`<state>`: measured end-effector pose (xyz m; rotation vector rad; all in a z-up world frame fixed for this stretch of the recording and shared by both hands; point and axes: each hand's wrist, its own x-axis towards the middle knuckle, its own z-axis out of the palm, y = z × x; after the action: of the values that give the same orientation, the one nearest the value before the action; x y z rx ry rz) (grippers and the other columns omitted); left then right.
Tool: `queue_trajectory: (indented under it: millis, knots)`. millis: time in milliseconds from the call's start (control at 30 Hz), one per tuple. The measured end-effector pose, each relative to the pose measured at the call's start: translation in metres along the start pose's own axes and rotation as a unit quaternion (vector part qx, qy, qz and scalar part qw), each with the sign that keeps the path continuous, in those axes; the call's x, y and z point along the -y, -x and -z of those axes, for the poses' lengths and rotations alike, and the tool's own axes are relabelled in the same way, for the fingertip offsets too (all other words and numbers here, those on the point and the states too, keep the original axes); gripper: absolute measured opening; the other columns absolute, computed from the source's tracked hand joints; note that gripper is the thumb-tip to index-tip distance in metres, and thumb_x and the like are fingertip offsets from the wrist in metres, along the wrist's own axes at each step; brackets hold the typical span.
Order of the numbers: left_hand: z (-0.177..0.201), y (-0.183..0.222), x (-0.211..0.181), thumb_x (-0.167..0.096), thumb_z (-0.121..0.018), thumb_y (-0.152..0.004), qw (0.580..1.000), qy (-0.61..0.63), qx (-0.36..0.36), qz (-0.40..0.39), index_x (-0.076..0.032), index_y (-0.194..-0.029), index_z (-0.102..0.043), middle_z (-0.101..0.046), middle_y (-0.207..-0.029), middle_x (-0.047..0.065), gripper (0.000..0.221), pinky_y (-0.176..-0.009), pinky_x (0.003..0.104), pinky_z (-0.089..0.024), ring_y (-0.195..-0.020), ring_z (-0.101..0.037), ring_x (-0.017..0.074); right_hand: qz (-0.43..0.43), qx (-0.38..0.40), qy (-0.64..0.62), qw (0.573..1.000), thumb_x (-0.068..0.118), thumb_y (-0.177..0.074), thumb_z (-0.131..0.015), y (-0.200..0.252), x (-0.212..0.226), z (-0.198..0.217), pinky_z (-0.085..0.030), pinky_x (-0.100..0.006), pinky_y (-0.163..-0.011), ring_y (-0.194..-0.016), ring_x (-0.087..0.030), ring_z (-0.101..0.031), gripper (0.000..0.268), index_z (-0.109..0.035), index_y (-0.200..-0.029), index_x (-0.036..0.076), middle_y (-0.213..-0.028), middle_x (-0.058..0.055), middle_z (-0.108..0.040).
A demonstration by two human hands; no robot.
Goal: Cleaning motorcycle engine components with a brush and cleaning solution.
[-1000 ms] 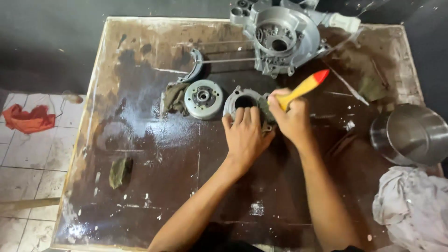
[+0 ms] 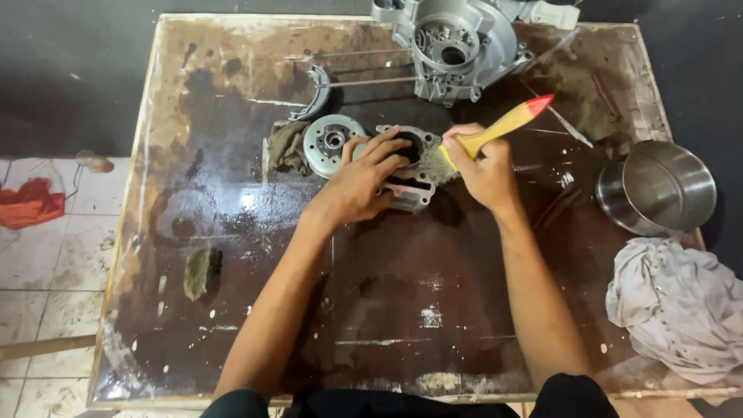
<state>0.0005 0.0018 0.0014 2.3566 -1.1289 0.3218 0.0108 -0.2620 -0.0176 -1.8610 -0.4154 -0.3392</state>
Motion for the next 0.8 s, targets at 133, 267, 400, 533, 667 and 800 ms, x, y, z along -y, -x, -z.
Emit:
queue_trajectory:
  millis: [133, 267, 400, 533, 667, 800]
  knots:
    - [-0.011, 0.004, -0.007, -0.034, -0.080, -0.070, 0.998, 0.005, -0.057, 0.010, -0.008, -0.118, -0.064, -0.058, -0.140, 0.009, 0.057, -0.115, 0.055, -0.026, -0.149, -0.038, 0.0269, 0.130, -0.097, 0.160, 0.974, 0.004, -0.104, -0.070, -0.004, 0.007, -0.010, -0.048, -0.031, -0.076, -0.084, -0.017, -0.062, 0.004, -0.068, -0.104, 0.000, -0.093, -0.009, -0.066]
    - [-0.017, -0.001, -0.006, -0.052, -0.081, -0.073, 0.989, -0.014, -0.144, 0.006, -0.008, -0.108, -0.065, -0.066, -0.126, 0.008, 0.059, -0.116, 0.051, -0.032, -0.144, -0.049, 0.0245, 0.107, -0.041, 0.107, 0.988, 0.004, -0.098, -0.070, -0.001, 0.014, -0.007, -0.049, -0.033, -0.074, -0.080, -0.021, -0.062, 0.005, -0.068, -0.101, 0.001, -0.091, -0.008, -0.066]
    - [-0.014, -0.003, -0.008, -0.061, -0.081, -0.073, 0.986, -0.012, -0.166, 0.005, -0.008, -0.102, -0.066, -0.068, -0.118, 0.007, 0.062, -0.114, 0.049, -0.034, -0.140, -0.053, 0.0239, 0.128, -0.004, 0.149, 0.980, 0.003, -0.098, -0.073, -0.003, 0.001, -0.001, -0.049, -0.035, -0.077, -0.084, -0.023, -0.062, 0.006, -0.069, -0.103, 0.002, -0.091, -0.009, -0.066]
    - [-0.016, -0.003, -0.005, -0.068, -0.081, -0.073, 0.986, -0.009, -0.165, 0.019, -0.008, -0.098, -0.066, -0.068, -0.115, 0.005, 0.066, -0.113, 0.048, -0.036, -0.139, -0.054, 0.0233, 0.134, -0.055, 0.168, 0.975, 0.003, -0.099, -0.076, -0.018, 0.003, -0.001, -0.051, -0.033, -0.074, -0.083, -0.022, -0.064, 0.012, -0.069, -0.109, 0.001, -0.096, -0.010, -0.066]
    - [-0.018, 0.001, -0.006, -0.068, -0.081, -0.074, 0.988, 0.001, -0.155, 0.022, -0.008, -0.099, -0.066, -0.068, -0.117, 0.005, 0.066, -0.113, 0.046, -0.037, -0.140, -0.054, 0.0229, 0.132, -0.035, 0.152, 0.979, 0.001, -0.098, -0.073, -0.001, 0.013, -0.007, -0.052, -0.033, -0.075, -0.086, -0.023, -0.065, 0.013, -0.069, -0.110, 0.001, -0.100, -0.012, -0.066]
    - [-0.018, -0.001, -0.003, -0.067, -0.081, -0.074, 0.989, -0.005, -0.148, 0.019, -0.009, -0.101, -0.066, -0.068, -0.120, 0.006, 0.066, -0.112, 0.047, -0.036, -0.141, -0.053, 0.0231, 0.127, -0.053, 0.120, 0.983, 0.001, -0.098, -0.071, 0.024, 0.016, -0.003, -0.054, -0.034, -0.082, -0.092, -0.023, -0.068, 0.015, -0.067, -0.113, 0.001, -0.103, -0.011, -0.068]
